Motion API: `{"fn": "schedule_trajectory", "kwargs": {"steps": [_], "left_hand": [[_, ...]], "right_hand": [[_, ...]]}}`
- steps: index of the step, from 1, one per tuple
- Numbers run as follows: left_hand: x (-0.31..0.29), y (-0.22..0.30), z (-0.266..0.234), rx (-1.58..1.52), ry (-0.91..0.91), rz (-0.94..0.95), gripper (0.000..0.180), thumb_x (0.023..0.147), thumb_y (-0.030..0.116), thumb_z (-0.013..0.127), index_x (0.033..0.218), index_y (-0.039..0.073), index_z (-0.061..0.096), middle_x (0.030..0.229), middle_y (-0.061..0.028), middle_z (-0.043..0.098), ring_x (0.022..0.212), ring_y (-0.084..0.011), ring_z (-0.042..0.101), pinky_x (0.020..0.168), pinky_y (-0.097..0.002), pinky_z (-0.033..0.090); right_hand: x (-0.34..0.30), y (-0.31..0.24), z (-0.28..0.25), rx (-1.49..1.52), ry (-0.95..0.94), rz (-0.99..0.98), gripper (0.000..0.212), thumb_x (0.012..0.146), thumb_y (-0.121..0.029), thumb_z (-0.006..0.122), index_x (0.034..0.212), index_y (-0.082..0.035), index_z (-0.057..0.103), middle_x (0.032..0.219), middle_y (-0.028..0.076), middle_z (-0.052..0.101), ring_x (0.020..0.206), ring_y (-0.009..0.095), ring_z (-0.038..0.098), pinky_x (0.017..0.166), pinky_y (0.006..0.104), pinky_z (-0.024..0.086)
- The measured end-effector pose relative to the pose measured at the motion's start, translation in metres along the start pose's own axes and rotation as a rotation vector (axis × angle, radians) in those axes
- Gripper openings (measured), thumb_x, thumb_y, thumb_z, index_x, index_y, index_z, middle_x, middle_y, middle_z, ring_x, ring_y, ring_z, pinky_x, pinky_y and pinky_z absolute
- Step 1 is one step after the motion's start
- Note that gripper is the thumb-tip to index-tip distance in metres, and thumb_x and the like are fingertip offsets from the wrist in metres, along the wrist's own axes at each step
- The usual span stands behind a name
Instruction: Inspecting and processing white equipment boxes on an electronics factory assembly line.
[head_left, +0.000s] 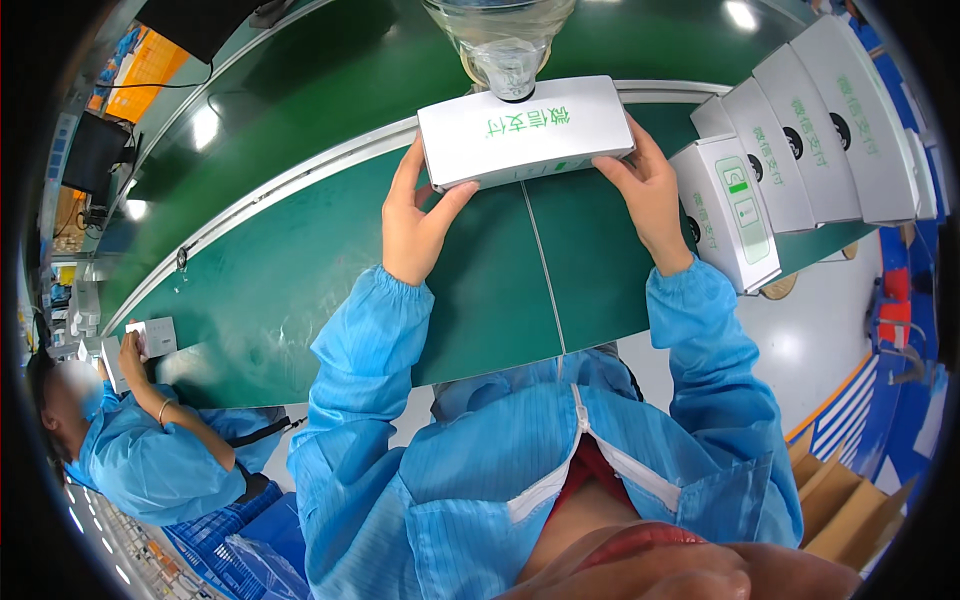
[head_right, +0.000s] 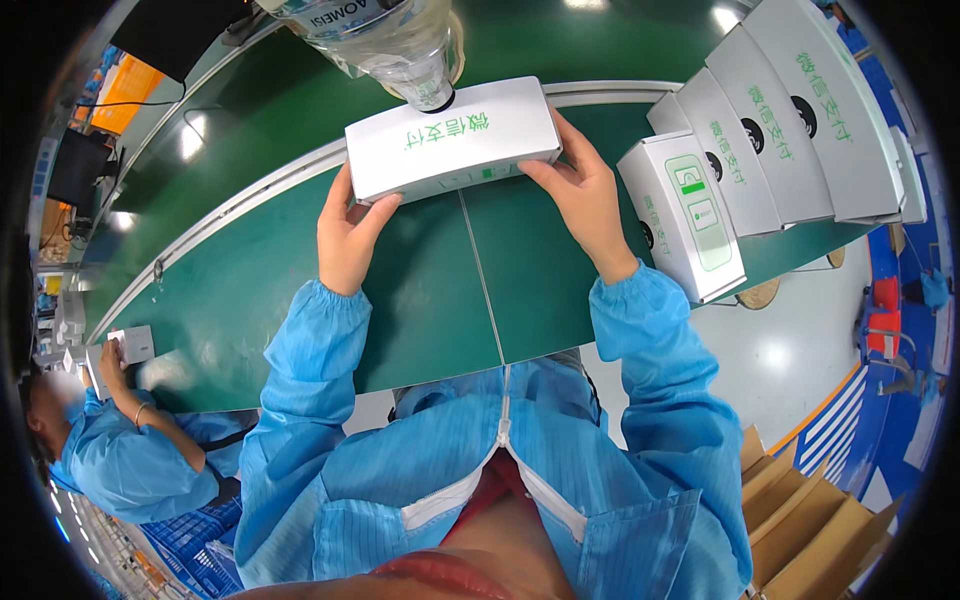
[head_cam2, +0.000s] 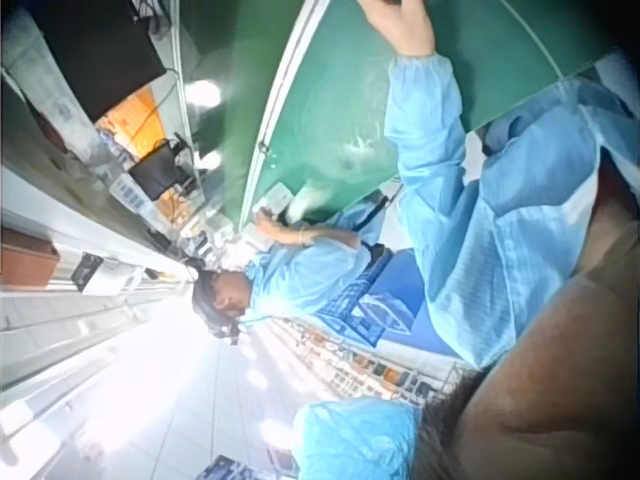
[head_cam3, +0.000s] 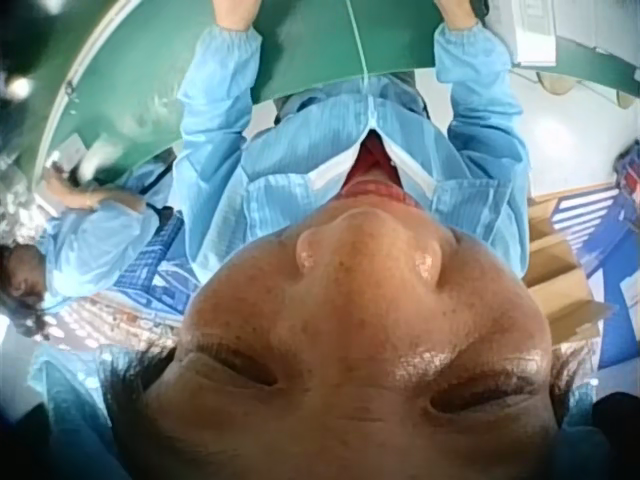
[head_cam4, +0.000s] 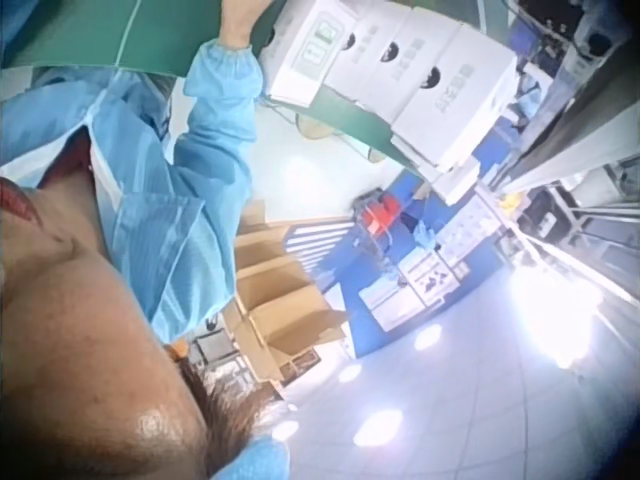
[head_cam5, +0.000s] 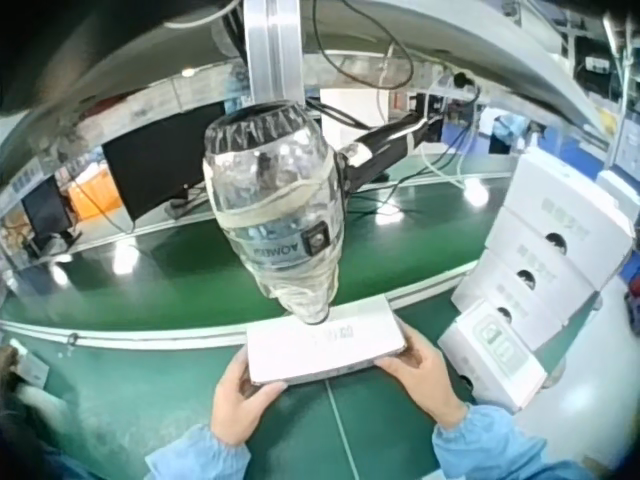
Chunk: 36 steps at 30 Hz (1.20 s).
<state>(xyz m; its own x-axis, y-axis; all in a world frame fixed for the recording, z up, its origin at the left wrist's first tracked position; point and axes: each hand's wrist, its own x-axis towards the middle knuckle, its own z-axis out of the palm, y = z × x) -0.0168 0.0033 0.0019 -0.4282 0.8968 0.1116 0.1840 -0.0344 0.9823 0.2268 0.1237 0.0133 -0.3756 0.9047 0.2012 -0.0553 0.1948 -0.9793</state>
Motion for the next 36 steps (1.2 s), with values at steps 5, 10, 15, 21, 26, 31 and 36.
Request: {"fn": "schedule_trajectory", "kwargs": {"steps": [5,10,15,21,26,31,36], "left_hand": [[-0.003,-0.007,0.004,-0.1,0.022,-0.009,0.077,0.076,0.01,0.078,0.144,0.006,0.041,0.138,-0.0121,0.05,0.128,-0.0244,0.048,0.096,-0.0396,0.048],[-0.004,-0.009,0.005,-0.117,0.052,0.01,0.077,0.074,0.006,0.078,0.143,0.005,0.043,0.136,-0.0114,0.051,0.126,-0.023,0.05,0.091,-0.0353,0.052],[0.001,-0.006,0.008,-0.135,0.078,0.024,0.074,0.074,0.006,0.079,0.141,0.003,0.046,0.134,-0.0119,0.054,0.124,-0.0221,0.052,0.088,-0.0332,0.053],[0.002,-0.008,0.008,-0.133,0.092,0.031,0.074,0.074,0.007,0.079,0.14,0.003,0.046,0.132,-0.0123,0.055,0.122,-0.0225,0.053,0.086,-0.0329,0.054],[0.002,-0.005,0.01,-0.165,0.1,0.083,0.083,0.074,0.008,0.079,0.146,0.007,0.037,0.139,-0.0148,0.049,0.126,-0.0254,0.05,0.089,-0.0355,0.052],[0.0,-0.004,0.008,-0.116,0.08,0.071,0.091,0.073,0.009,0.08,0.149,0.009,0.029,0.144,-0.0182,0.044,0.128,-0.0278,0.048,0.09,-0.0371,0.051],[0.001,-0.003,0.008,-0.119,0.086,0.07,0.093,0.074,0.01,0.08,0.15,0.009,0.027,0.143,-0.0189,0.044,0.129,-0.0286,0.047,0.09,-0.0372,0.052]], "right_hand": [[-0.002,0.014,0.0,0.002,0.038,-0.087,0.062,0.085,-0.003,0.07,0.141,0.0,0.044,0.135,0.013,0.053,0.121,0.021,0.053,0.1,0.0352,0.045],[-0.003,0.016,0.0,-0.043,0.036,-0.079,0.062,0.085,-0.003,0.069,0.141,0.0,0.044,0.135,0.013,0.054,0.12,0.021,0.054,0.1,0.0349,0.045],[0.0,0.019,-0.002,-0.004,0.041,-0.098,0.06,0.086,-0.003,0.068,0.141,0.001,0.044,0.136,0.013,0.053,0.12,0.021,0.055,0.098,0.0336,0.045],[-0.001,0.02,-0.003,-0.029,0.051,-0.101,0.058,0.087,-0.004,0.068,0.14,0.001,0.045,0.137,0.013,0.053,0.12,0.021,0.054,0.096,0.0322,0.047],[-0.001,0.022,-0.003,-0.038,0.057,-0.099,0.058,0.086,-0.003,0.068,0.14,0.001,0.045,0.137,0.014,0.053,0.12,0.021,0.054,0.095,0.032,0.047],[-0.003,0.017,-0.002,-0.023,0.063,-0.095,0.058,0.086,-0.002,0.067,0.139,0.001,0.046,0.136,0.014,0.053,0.12,0.021,0.054,0.095,0.0322,0.048],[-0.002,0.02,-0.002,-0.023,0.063,-0.106,0.057,0.086,-0.003,0.067,0.139,0.001,0.046,0.136,0.014,0.053,0.12,0.021,0.055,0.095,0.0323,0.048]]}}
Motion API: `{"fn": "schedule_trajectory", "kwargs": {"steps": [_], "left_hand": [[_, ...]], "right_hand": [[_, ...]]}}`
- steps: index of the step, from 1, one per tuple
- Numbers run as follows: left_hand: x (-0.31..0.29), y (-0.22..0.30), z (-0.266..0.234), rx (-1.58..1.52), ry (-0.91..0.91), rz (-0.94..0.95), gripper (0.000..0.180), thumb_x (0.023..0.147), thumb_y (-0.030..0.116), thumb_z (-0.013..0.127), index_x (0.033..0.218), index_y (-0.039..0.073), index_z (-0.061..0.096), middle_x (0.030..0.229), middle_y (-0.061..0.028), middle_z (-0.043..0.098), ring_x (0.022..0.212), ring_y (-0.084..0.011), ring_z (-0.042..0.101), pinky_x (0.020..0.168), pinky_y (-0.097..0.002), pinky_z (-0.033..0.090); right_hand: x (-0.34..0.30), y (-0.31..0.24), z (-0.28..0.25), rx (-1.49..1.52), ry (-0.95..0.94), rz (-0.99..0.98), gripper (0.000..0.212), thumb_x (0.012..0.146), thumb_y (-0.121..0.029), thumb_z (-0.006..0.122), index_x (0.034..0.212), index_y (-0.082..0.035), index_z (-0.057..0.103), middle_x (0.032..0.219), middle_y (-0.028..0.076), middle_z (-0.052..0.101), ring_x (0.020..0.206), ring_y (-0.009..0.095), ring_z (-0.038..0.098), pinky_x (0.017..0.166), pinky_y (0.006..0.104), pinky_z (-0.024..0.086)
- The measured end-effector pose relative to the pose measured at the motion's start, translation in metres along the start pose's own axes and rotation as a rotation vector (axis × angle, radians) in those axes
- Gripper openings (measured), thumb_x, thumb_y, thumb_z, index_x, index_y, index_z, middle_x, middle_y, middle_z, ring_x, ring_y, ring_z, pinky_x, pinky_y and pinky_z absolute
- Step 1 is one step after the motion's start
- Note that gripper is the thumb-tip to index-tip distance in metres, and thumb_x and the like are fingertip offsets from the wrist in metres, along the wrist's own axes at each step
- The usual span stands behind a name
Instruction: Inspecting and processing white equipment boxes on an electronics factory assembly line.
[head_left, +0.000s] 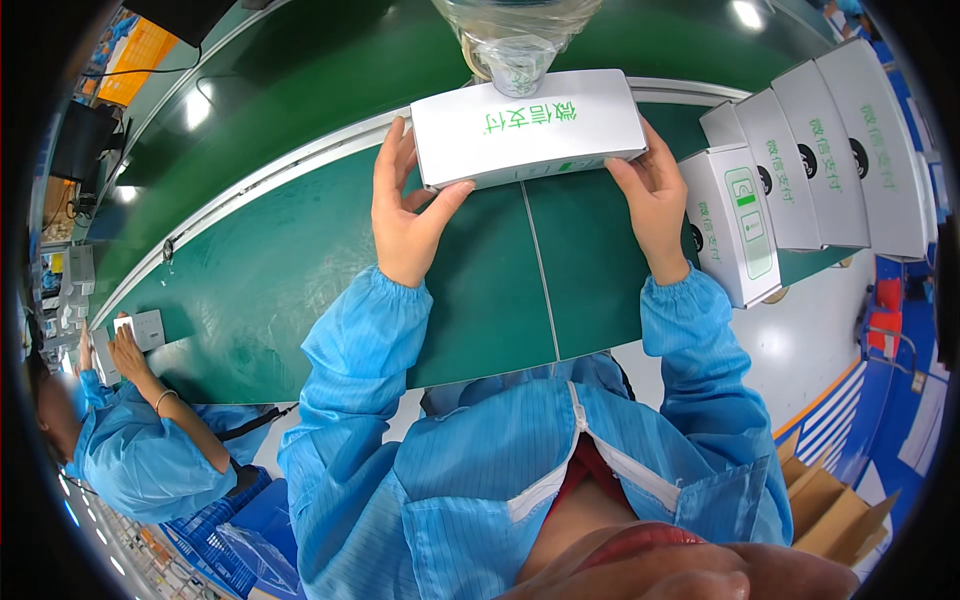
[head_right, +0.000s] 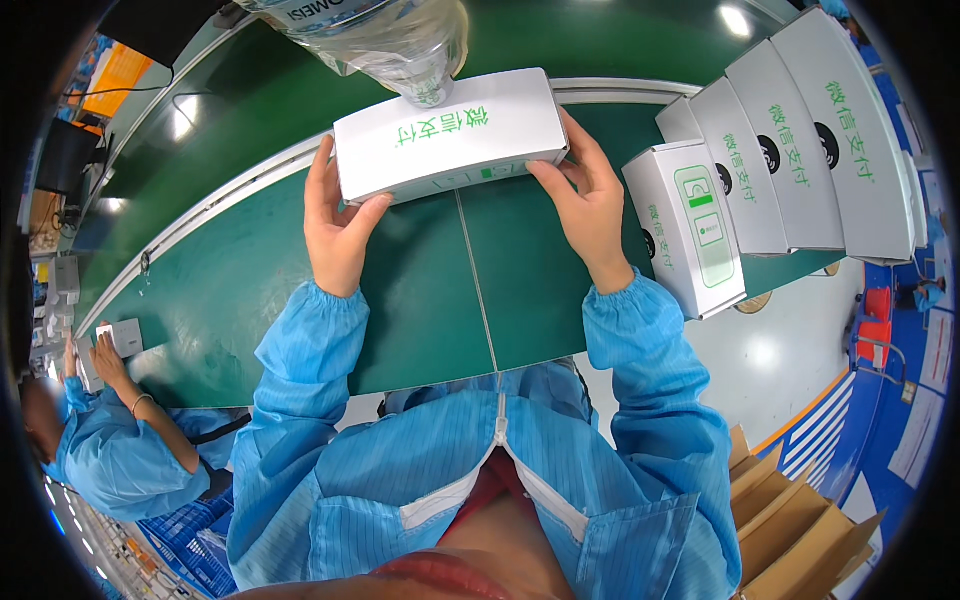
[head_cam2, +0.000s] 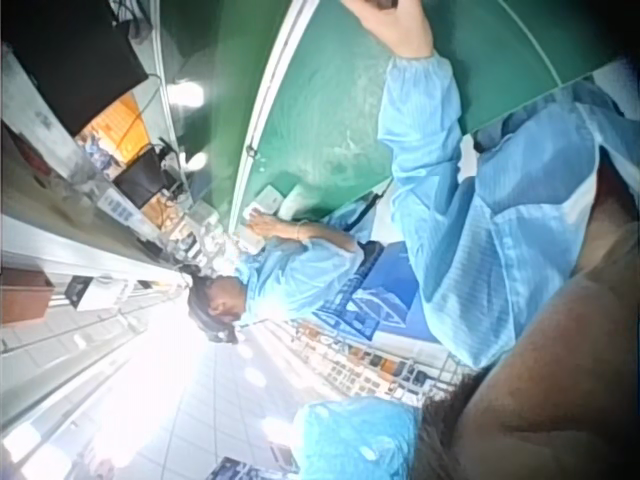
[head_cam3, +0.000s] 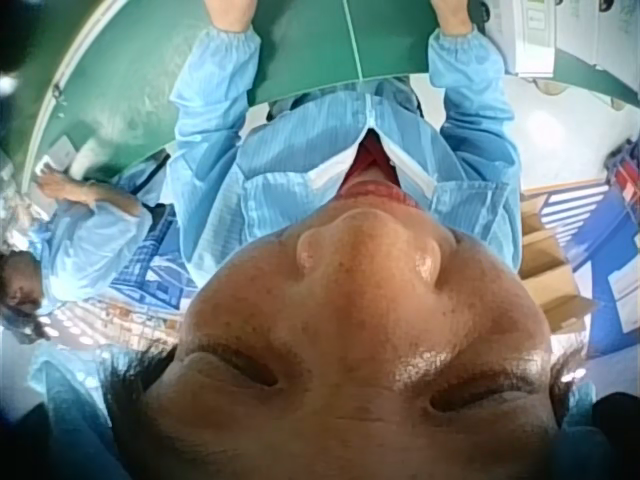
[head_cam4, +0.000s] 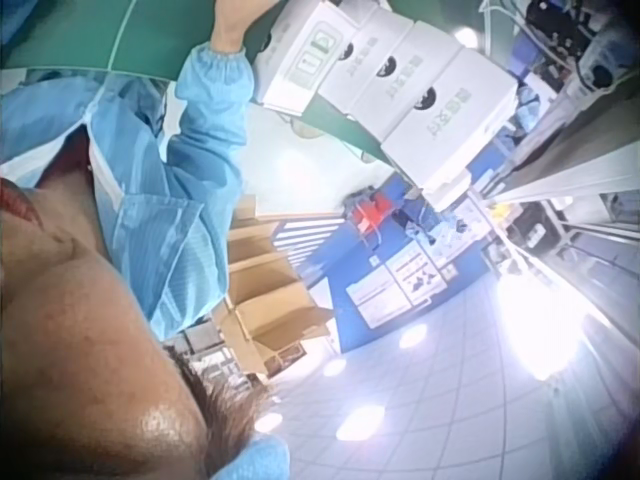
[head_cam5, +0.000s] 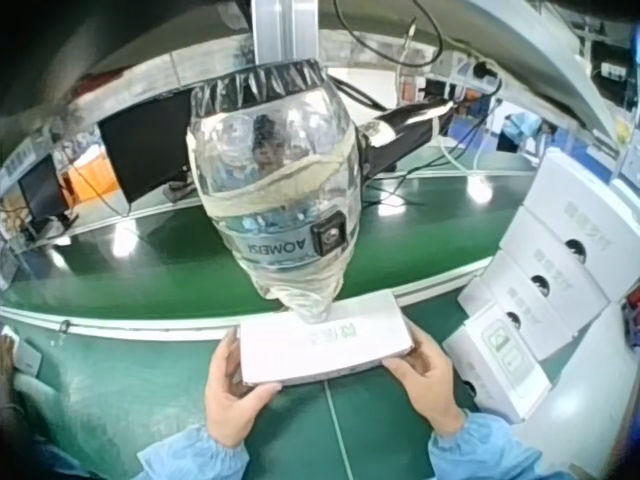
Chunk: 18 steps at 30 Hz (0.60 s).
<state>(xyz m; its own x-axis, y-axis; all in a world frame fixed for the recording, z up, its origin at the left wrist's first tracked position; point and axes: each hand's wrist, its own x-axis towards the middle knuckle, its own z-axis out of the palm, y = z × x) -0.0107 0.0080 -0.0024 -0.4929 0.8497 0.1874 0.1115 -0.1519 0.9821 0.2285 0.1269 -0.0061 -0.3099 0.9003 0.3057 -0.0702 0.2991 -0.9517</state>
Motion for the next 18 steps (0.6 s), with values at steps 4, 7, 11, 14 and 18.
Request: {"fn": "schedule_trajectory", "kwargs": {"steps": [4,7,11,14,18], "left_hand": [[0.0005,0.0004,0.0001,-0.003,0.002,-0.004,0.093,0.074,0.01,0.079,0.15,0.009,0.027,0.143,-0.019,0.044,0.129,-0.029,0.047,0.089,-0.0373,0.052],[0.0004,-0.0004,-0.0001,0.0,0.005,-0.008,0.093,0.074,0.01,0.079,0.15,0.009,0.026,0.143,-0.0189,0.044,0.129,-0.0292,0.047,0.089,-0.0375,0.053],[-0.0001,0.0006,0.0001,0.005,0.01,-0.02,0.094,0.074,0.01,0.079,0.15,0.009,0.026,0.143,-0.0186,0.044,0.129,-0.0293,0.047,0.09,-0.0376,0.053],[0.0002,0.0011,0.0,0.005,0.001,-0.02,0.094,0.073,0.01,0.08,0.15,0.009,0.026,0.143,-0.0184,0.043,0.129,-0.0293,0.047,0.09,-0.0374,0.052],[0.0004,0.0012,0.0,0.009,0.001,-0.018,0.094,0.073,0.009,0.08,0.15,0.009,0.026,0.143,-0.0183,0.043,0.128,-0.029,0.047,0.09,-0.0374,0.053]], "right_hand": [[0.0008,0.0012,0.0003,0.004,-0.005,-0.004,0.057,0.087,-0.004,0.068,0.139,0.001,0.046,0.136,0.014,0.053,0.119,0.021,0.055,0.095,0.0324,0.048],[0.0006,0.0,0.0007,0.007,-0.005,0.003,0.056,0.087,-0.005,0.068,0.139,0.002,0.047,0.136,0.014,0.053,0.119,0.021,0.055,0.095,0.0323,0.048],[0.0003,0.0007,-0.0001,-0.01,-0.001,0.0,0.056,0.087,-0.005,0.068,0.138,0.002,0.046,0.135,0.014,0.053,0.118,0.021,0.055,0.095,0.0321,0.048],[0.0,0.0001,-0.0005,-0.009,-0.001,0.011,0.056,0.087,-0.005,0.068,0.139,0.002,0.046,0.135,0.015,0.053,0.119,0.021,0.055,0.095,0.0324,0.048],[0.0007,0.0001,0.0004,0.0,-0.004,0.006,0.057,0.087,-0.006,0.068,0.139,0.002,0.046,0.135,0.015,0.053,0.119,0.022,0.055,0.095,0.0329,0.048]]}}
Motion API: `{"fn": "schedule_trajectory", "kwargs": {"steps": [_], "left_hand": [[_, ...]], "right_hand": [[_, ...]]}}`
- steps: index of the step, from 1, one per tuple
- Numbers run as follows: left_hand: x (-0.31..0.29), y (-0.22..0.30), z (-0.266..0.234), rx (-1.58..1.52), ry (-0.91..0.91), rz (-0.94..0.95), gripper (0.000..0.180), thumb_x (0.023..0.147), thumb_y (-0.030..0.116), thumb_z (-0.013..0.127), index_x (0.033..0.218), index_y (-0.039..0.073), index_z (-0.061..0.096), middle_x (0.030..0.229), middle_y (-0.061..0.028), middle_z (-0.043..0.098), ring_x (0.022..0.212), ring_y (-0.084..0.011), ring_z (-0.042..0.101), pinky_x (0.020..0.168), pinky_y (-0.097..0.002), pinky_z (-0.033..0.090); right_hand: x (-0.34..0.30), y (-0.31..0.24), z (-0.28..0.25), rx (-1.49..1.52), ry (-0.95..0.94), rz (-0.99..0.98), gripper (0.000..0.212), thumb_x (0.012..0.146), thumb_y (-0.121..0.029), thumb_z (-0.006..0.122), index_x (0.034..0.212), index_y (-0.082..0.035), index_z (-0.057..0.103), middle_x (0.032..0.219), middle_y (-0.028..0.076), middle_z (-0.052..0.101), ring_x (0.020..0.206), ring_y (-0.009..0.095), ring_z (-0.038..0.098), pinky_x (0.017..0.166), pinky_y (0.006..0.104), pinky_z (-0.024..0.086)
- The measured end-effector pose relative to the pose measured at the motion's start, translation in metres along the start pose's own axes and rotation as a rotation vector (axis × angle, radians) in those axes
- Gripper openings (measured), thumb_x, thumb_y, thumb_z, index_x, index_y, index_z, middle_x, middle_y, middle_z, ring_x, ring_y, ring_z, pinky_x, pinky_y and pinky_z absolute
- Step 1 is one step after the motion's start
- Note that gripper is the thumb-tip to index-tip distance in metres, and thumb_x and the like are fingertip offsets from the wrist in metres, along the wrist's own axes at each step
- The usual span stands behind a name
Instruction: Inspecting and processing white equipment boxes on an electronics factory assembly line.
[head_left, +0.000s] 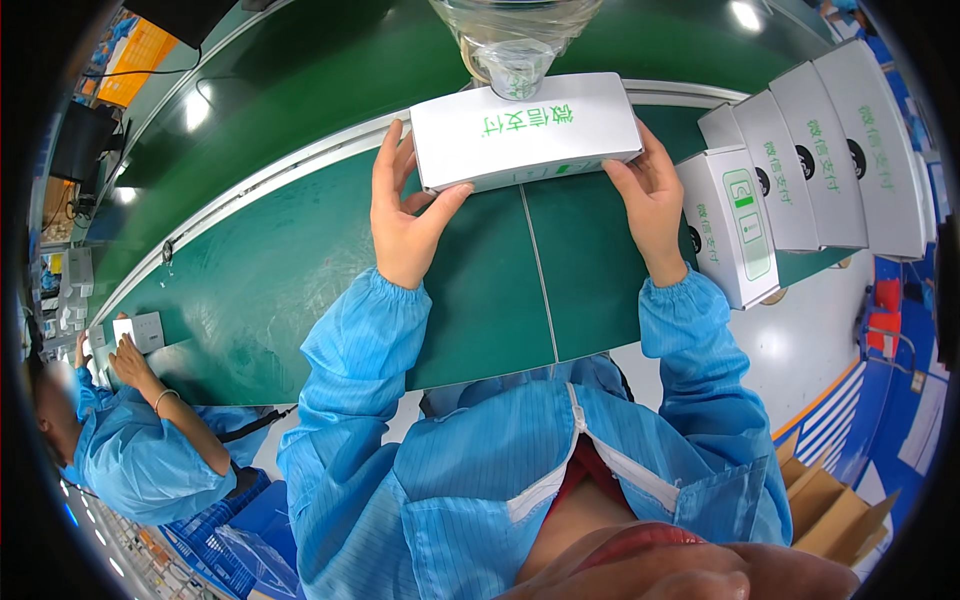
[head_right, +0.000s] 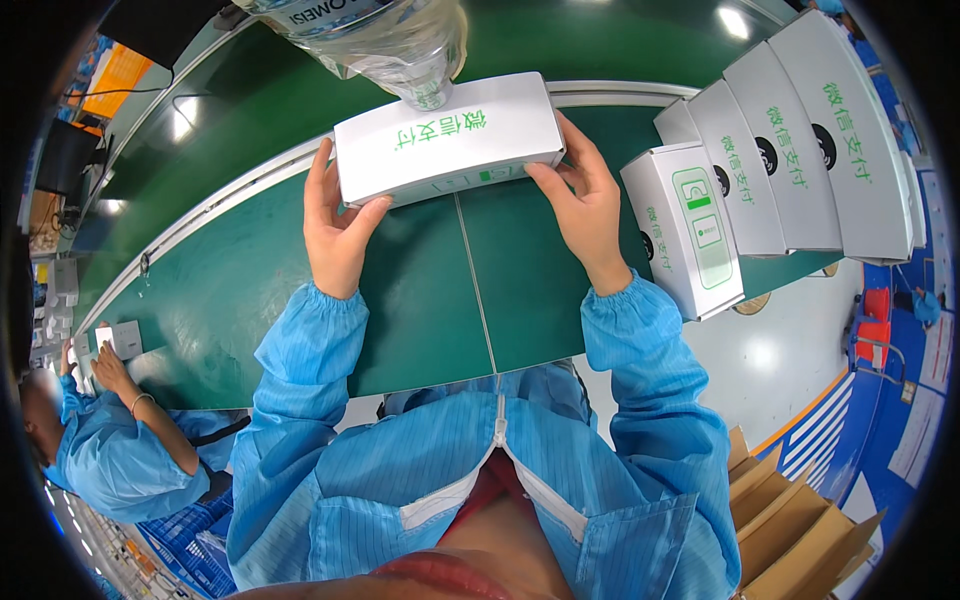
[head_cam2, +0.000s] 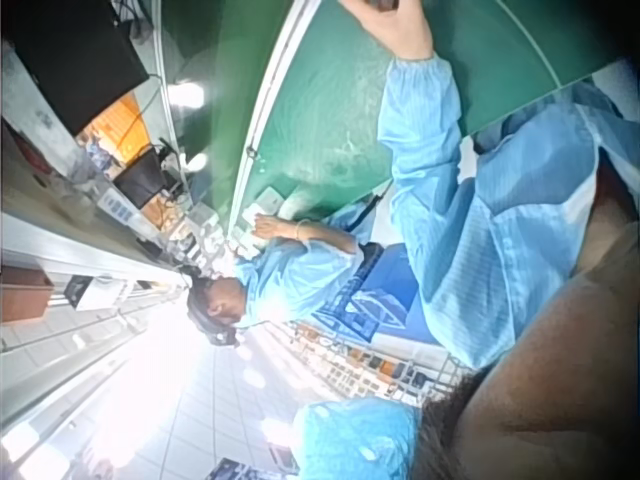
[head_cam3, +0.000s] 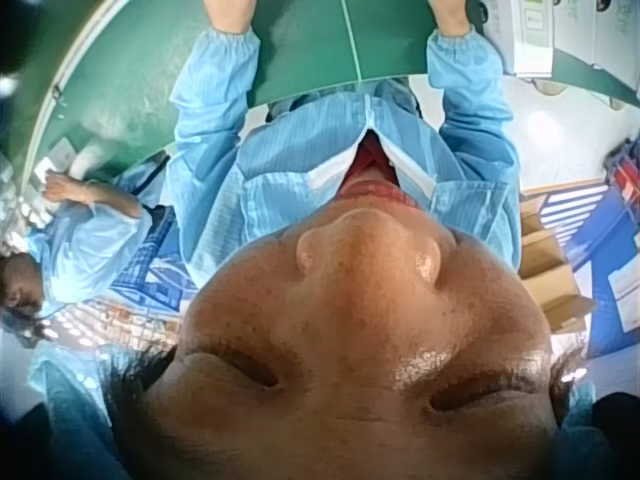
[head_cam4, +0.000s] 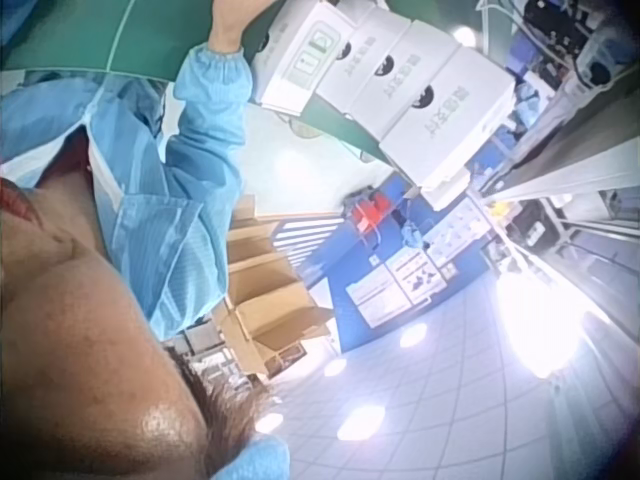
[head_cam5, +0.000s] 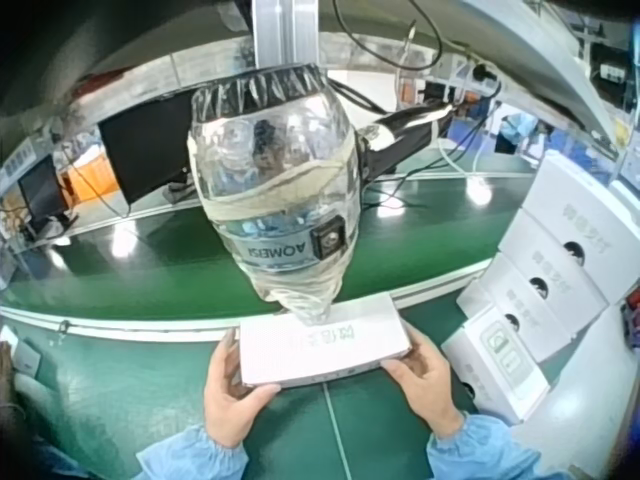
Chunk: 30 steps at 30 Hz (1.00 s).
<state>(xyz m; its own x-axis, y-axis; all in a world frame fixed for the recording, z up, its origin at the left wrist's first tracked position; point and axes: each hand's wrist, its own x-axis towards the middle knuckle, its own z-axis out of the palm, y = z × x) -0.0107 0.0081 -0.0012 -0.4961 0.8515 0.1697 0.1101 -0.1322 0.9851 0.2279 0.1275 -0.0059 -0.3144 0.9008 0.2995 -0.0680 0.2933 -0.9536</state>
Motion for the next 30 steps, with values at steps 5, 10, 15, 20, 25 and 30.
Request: {"fn": "schedule_trajectory", "kwargs": {"steps": [5,10,15,20,25,30], "left_hand": [[-0.0003,-0.0007,-0.0006,0.005,0.0,-0.002,0.094,0.073,0.008,0.08,0.15,0.009,0.026,0.143,-0.0183,0.043,0.128,-0.0287,0.047,0.09,-0.0376,0.053],[-0.0004,0.0005,-0.0001,0.008,0.002,-0.006,0.093,0.073,0.008,0.08,0.15,0.008,0.026,0.143,-0.0187,0.043,0.129,-0.0291,0.046,0.09,-0.0376,0.053],[-0.0004,0.0,-0.0002,0.023,-0.001,-0.005,0.089,0.075,0.007,0.076,0.149,0.007,0.027,0.142,-0.0198,0.044,0.128,-0.0294,0.047,0.093,-0.0387,0.052],[-0.001,0.0039,0.0009,0.038,0.004,-0.004,0.083,0.078,0.002,0.07,0.149,0.006,0.028,0.141,-0.0202,0.045,0.127,-0.0291,0.048,0.1,-0.0406,0.048],[-0.0013,0.0051,0.0012,0.025,0.002,-0.011,0.083,0.078,0.0,0.07,0.15,0.006,0.028,0.141,-0.0196,0.044,0.128,-0.0287,0.047,0.099,-0.0404,0.048],[-0.0001,-0.0029,-0.0014,0.036,-0.018,0.005,0.093,0.072,0.012,0.081,0.149,0.007,0.029,0.143,-0.0183,0.042,0.127,-0.0278,0.046,0.085,-0.0361,0.054]], "right_hand": [[0.0002,-0.0005,0.0009,-0.003,-0.003,0.005,0.056,0.088,-0.008,0.068,0.138,0.002,0.046,0.136,0.016,0.053,0.12,0.023,0.054,0.095,0.0331,0.048],[0.0001,0.001,0.0002,-0.009,-0.004,-0.002,0.056,0.088,-0.009,0.068,0.139,0.002,0.046,0.135,0.016,0.053,0.12,0.023,0.054,0.094,0.0326,0.049],[-0.0005,0.0005,0.0001,-0.009,-0.012,0.013,0.055,0.088,-0.009,0.068,0.138,0.002,0.047,0.135,0.015,0.053,0.12,0.022,0.054,0.092,0.0308,0.05],[-0.0005,-0.0006,0.0,-0.024,-0.019,0.01,0.054,0.089,-0.008,0.068,0.138,0.002,0.047,0.135,0.015,0.053,0.12,0.021,0.054,0.092,0.0303,0.051],[-0.0008,-0.0018,0.0006,-0.011,-0.014,0.003,0.054,0.089,-0.008,0.067,0.138,0.002,0.047,0.134,0.015,0.053,0.12,0.021,0.054,0.092,0.0307,0.051],[-0.0011,0.0004,0.0002,-0.003,-0.015,0.013,0.055,0.089,-0.008,0.067,0.138,0.003,0.046,0.133,0.015,0.054,0.119,0.021,0.055,0.092,0.0305,0.05]]}}
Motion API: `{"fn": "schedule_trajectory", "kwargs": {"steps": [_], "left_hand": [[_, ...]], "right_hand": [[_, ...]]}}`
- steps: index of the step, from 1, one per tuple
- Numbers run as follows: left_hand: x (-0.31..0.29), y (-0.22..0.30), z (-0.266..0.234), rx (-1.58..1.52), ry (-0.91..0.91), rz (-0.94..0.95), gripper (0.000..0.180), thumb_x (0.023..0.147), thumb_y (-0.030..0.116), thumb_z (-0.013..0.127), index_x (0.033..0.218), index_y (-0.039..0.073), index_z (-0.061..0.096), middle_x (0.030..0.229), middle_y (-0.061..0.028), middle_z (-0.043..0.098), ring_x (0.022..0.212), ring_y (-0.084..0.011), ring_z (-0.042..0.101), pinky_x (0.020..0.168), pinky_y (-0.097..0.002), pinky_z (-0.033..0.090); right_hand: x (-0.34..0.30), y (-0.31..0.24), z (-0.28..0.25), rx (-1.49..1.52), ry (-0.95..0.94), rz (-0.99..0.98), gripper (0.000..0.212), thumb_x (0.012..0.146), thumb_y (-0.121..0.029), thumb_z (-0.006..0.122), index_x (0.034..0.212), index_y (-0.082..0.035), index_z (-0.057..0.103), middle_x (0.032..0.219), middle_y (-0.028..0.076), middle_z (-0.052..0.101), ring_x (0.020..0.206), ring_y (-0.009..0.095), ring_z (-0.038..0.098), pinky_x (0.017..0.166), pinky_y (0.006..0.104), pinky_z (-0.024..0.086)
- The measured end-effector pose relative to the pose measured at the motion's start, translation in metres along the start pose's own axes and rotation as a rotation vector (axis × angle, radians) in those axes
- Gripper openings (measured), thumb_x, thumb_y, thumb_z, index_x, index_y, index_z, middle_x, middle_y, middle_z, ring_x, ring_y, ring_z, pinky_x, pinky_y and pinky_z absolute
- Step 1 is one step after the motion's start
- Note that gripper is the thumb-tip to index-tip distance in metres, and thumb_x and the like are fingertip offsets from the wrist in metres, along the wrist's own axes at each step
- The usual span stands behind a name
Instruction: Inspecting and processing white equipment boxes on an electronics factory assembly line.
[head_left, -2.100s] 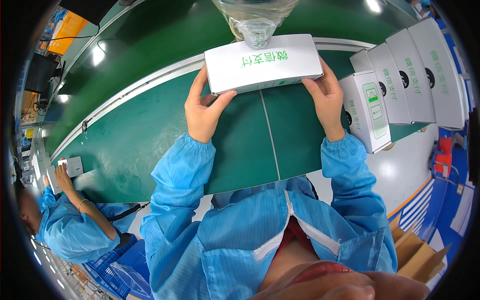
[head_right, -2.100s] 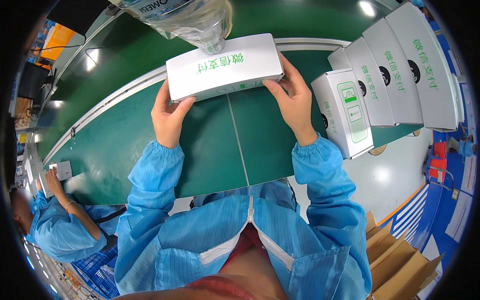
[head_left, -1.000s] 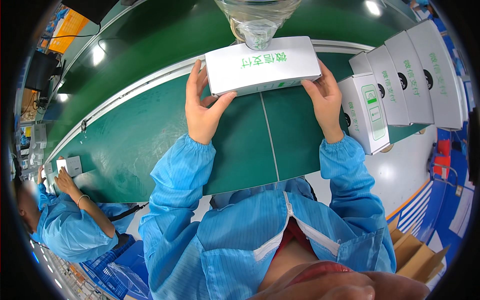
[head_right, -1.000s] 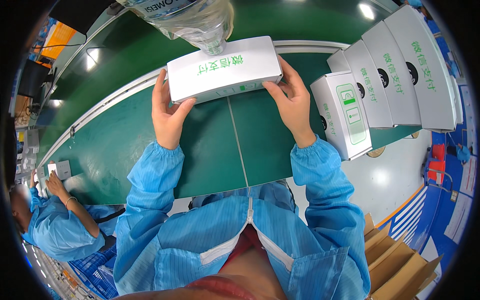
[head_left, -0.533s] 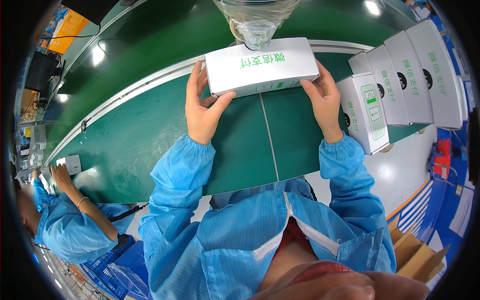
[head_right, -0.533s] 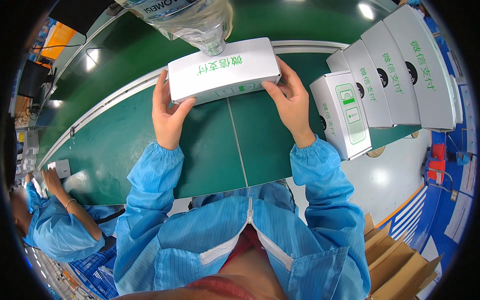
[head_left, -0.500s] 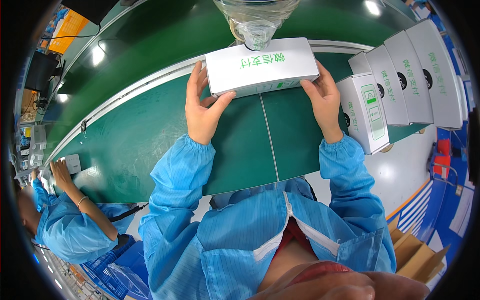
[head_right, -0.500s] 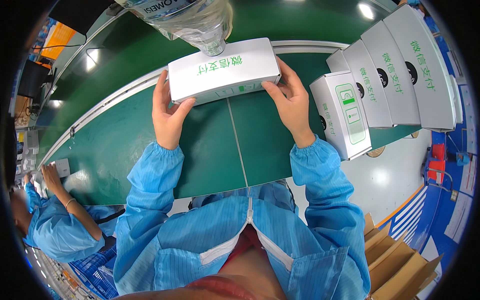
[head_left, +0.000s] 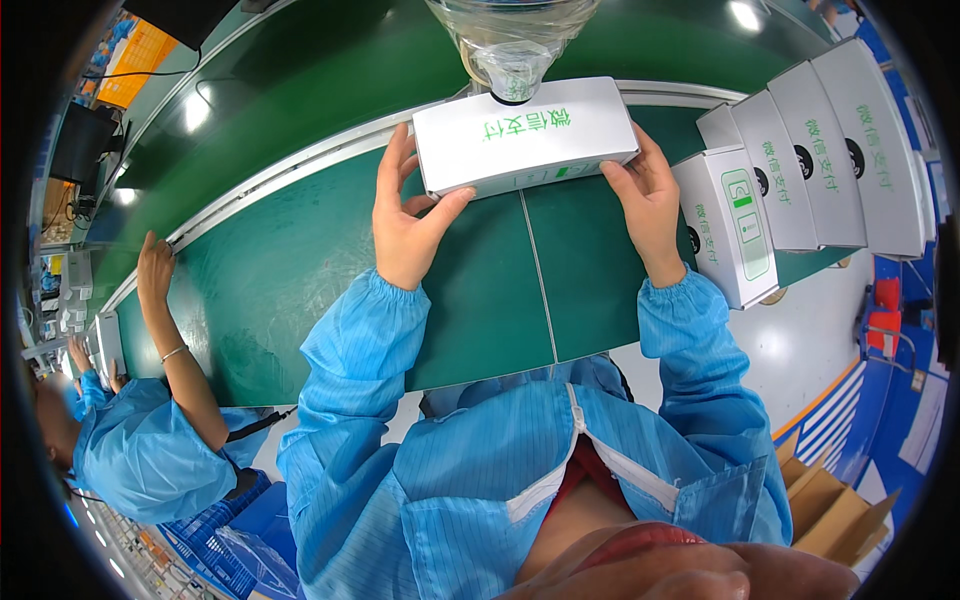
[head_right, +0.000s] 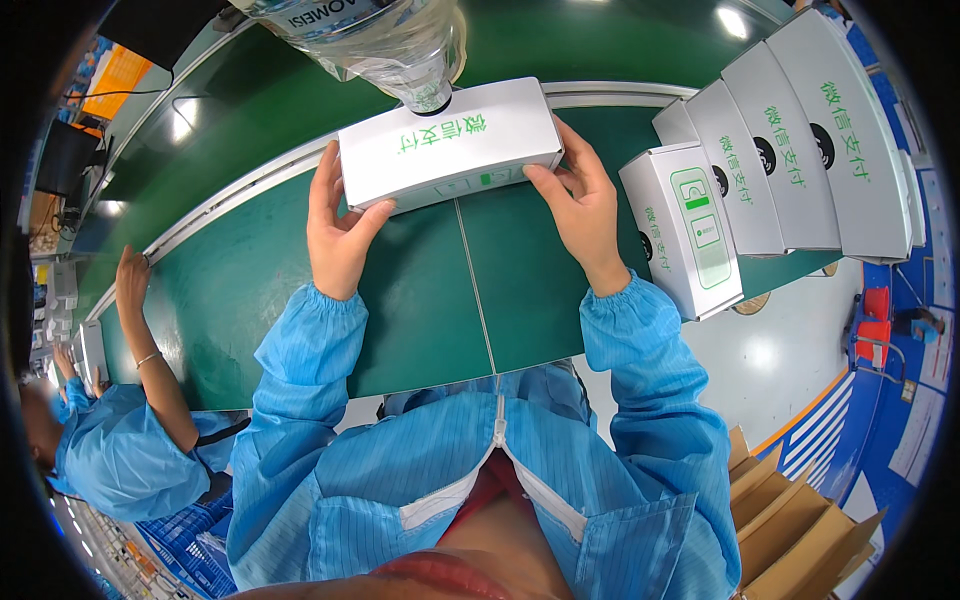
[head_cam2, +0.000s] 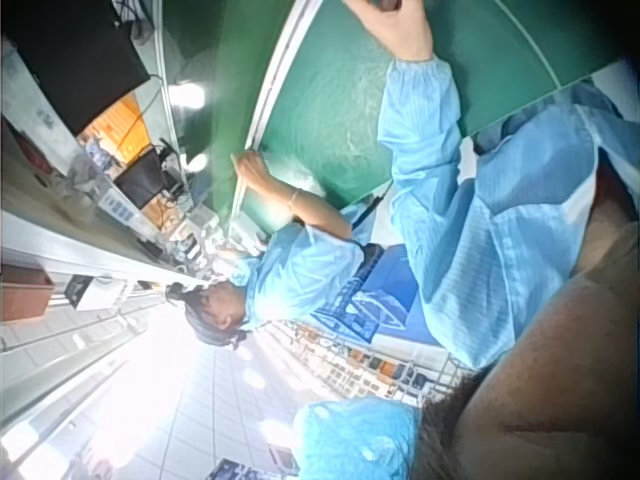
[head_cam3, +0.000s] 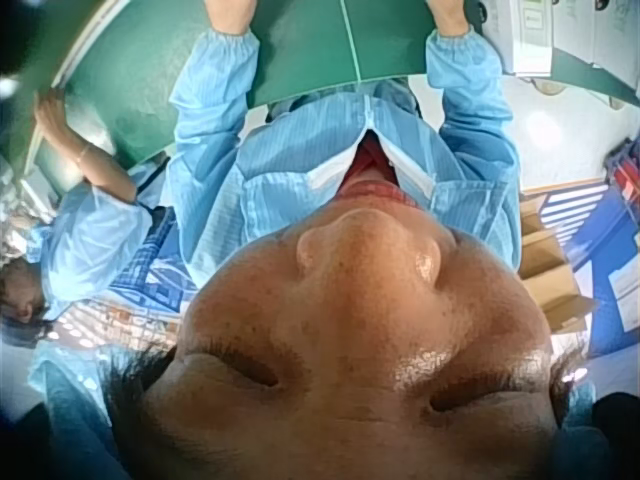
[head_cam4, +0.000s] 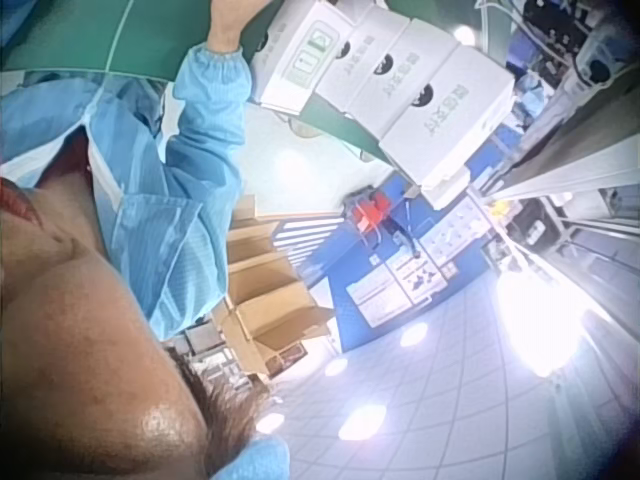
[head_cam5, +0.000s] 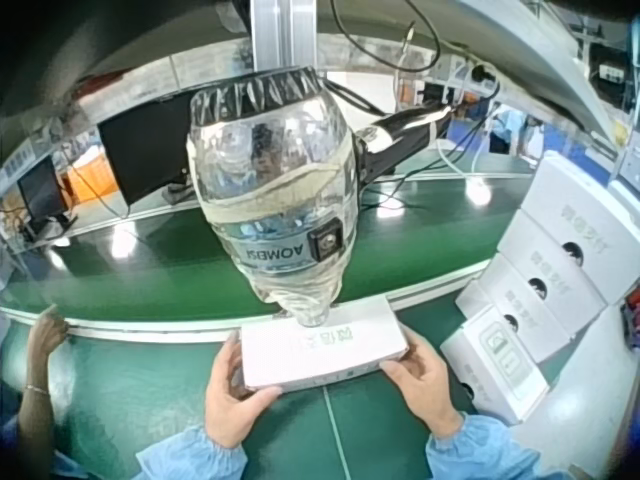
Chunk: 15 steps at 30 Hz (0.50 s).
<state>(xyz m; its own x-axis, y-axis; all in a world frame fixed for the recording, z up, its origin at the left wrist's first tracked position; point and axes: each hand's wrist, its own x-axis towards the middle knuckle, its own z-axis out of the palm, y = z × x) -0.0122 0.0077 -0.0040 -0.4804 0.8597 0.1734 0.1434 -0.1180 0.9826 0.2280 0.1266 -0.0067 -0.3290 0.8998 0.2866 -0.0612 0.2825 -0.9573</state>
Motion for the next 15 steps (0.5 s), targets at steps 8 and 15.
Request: {"fn": "schedule_trajectory", "kwargs": {"steps": [8,15], "left_hand": [[0.001,0.0048,-0.0015,0.035,-0.027,0.005,0.092,0.068,0.014,0.081,0.148,0.011,0.034,0.138,-0.0109,0.044,0.123,-0.0253,0.048,0.082,-0.0346,0.054],[-0.0008,0.0051,-0.002,0.026,-0.031,0.012,0.09,0.069,0.015,0.081,0.147,0.011,0.036,0.139,-0.0106,0.043,0.123,-0.0254,0.048,0.082,-0.0342,0.054]], "right_hand": [[-0.0006,0.0003,-0.0008,-0.002,-0.004,-0.003,0.055,0.089,-0.008,0.068,0.138,0.003,0.045,0.133,0.015,0.054,0.118,0.021,0.055,0.09,0.0299,0.05],[-0.0042,-0.0001,-0.0009,0.005,0.005,-0.009,0.056,0.088,-0.008,0.068,0.138,0.002,0.046,0.134,0.014,0.054,0.119,0.022,0.054,0.091,0.0308,0.05]]}}
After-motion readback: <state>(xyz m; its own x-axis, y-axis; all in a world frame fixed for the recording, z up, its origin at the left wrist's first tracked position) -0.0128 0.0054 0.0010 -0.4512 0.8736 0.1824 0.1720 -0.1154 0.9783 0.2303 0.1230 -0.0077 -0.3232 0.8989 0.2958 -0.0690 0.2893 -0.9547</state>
